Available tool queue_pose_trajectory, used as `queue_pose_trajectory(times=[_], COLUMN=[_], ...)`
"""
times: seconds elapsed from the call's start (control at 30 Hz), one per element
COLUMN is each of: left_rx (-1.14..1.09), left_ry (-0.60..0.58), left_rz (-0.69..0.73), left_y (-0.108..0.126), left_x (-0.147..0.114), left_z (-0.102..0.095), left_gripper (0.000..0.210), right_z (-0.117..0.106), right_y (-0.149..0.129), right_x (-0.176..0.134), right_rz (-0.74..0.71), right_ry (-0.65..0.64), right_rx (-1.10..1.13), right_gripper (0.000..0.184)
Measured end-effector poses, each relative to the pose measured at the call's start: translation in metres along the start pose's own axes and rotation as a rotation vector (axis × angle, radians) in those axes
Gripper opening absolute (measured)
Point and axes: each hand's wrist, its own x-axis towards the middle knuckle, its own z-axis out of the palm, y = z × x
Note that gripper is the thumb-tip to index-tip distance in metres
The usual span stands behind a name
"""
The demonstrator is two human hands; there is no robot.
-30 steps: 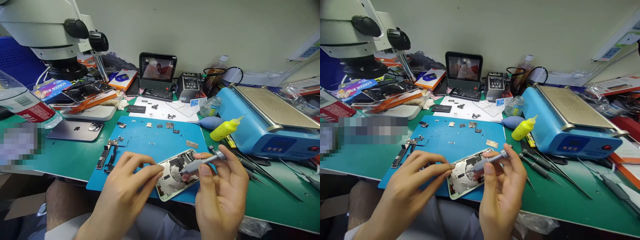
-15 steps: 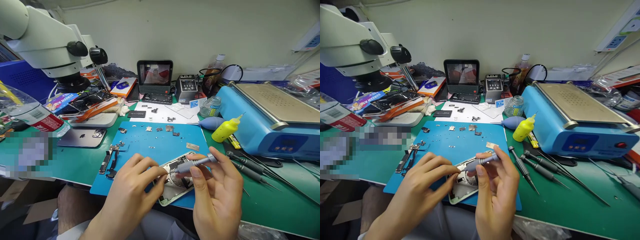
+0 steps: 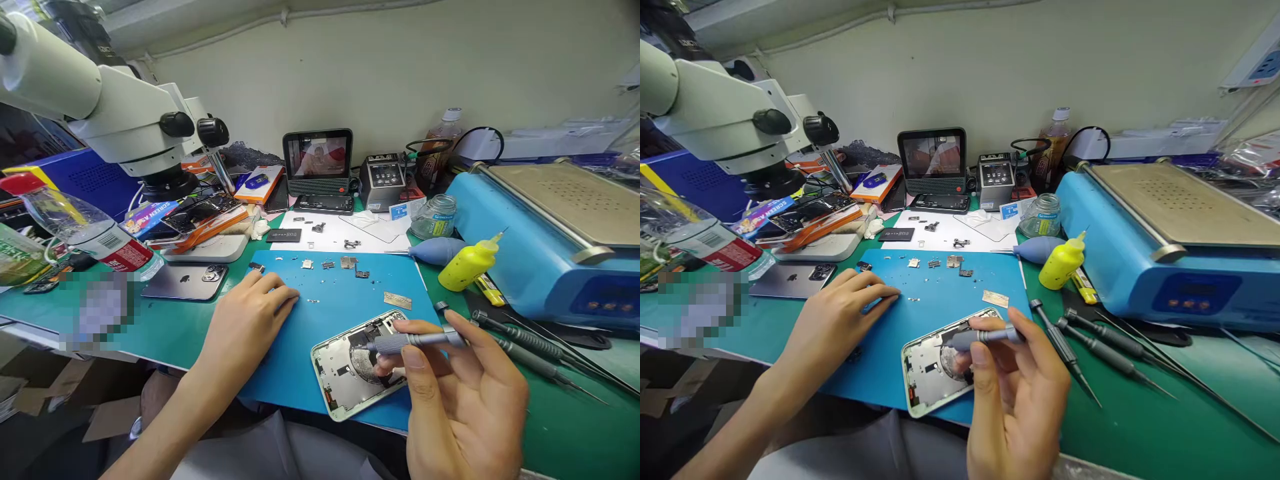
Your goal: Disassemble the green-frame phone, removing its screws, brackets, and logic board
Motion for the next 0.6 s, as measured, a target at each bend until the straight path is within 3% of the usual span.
queue_pose_trajectory(times=[0.3, 0.6], left_rx=[0.156, 0.135], left_ry=[-0.041, -0.072], left_rz=[0.107, 0.131], left_y=[0.0052, 0.0038], left_x=[0.0051, 0.0037], left_z=[-0.0001, -0.0030], left_gripper=[0.020, 0.035], right_z=[-0.0002, -0.0010], right_y=[-0.0024, 0.0001], right_x=[-0.0046, -0.0052], right_rz=[0.026, 0.048], right_ry=[0.004, 0.005], right_rx=[-0.020, -0.039], right_gripper=[0.047, 0.044])
